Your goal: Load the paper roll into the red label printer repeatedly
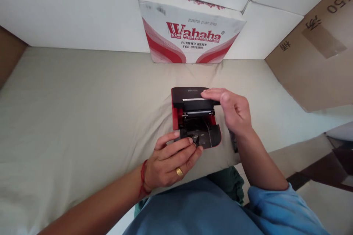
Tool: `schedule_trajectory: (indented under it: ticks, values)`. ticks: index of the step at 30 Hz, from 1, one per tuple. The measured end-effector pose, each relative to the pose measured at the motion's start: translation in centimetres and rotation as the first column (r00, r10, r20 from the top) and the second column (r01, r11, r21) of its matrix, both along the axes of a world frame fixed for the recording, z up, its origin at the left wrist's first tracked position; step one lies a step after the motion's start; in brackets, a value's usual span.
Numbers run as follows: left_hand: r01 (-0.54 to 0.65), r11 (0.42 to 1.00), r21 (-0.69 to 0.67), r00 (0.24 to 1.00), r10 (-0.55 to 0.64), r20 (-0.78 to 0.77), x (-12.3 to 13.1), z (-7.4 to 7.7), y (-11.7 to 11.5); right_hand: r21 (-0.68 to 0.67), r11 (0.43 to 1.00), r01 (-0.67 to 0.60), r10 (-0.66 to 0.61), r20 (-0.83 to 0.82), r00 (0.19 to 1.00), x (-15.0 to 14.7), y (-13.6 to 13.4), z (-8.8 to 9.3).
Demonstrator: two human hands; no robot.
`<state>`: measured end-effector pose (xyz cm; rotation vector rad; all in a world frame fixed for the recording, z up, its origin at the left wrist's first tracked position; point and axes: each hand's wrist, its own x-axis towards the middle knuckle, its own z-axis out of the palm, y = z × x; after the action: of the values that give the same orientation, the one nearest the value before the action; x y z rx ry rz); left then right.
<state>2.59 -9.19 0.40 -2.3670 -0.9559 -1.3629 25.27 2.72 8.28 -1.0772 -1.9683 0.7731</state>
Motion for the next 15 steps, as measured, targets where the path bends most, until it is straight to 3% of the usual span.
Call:
schedule_trajectory:
  ticks: [5, 10, 15]
  values:
    - [-0.012, 0.999, -0.031, 1.000, 0.012, 0.022, 0.1, 0.0, -0.4, 0.198, 0.957, -0.211, 0.201, 0.072, 0.977, 2.0, -2.1, -1.6]
    - [0.003, 0.999, -0.050, 1.000, -0.003, -0.004, 0.0, 0.0, -0.3, 0.228, 0.945, -0.234, 0.215, 0.107, 0.971, 2.6, -3.5, -3.8]
    - [0.086, 0.986, -0.142, 0.990, -0.069, 0.121, 0.0, -0.1, -0.1, 0.235, 0.949, -0.210, 0.182, 0.133, 0.974, 2.4, -3.8, -3.9]
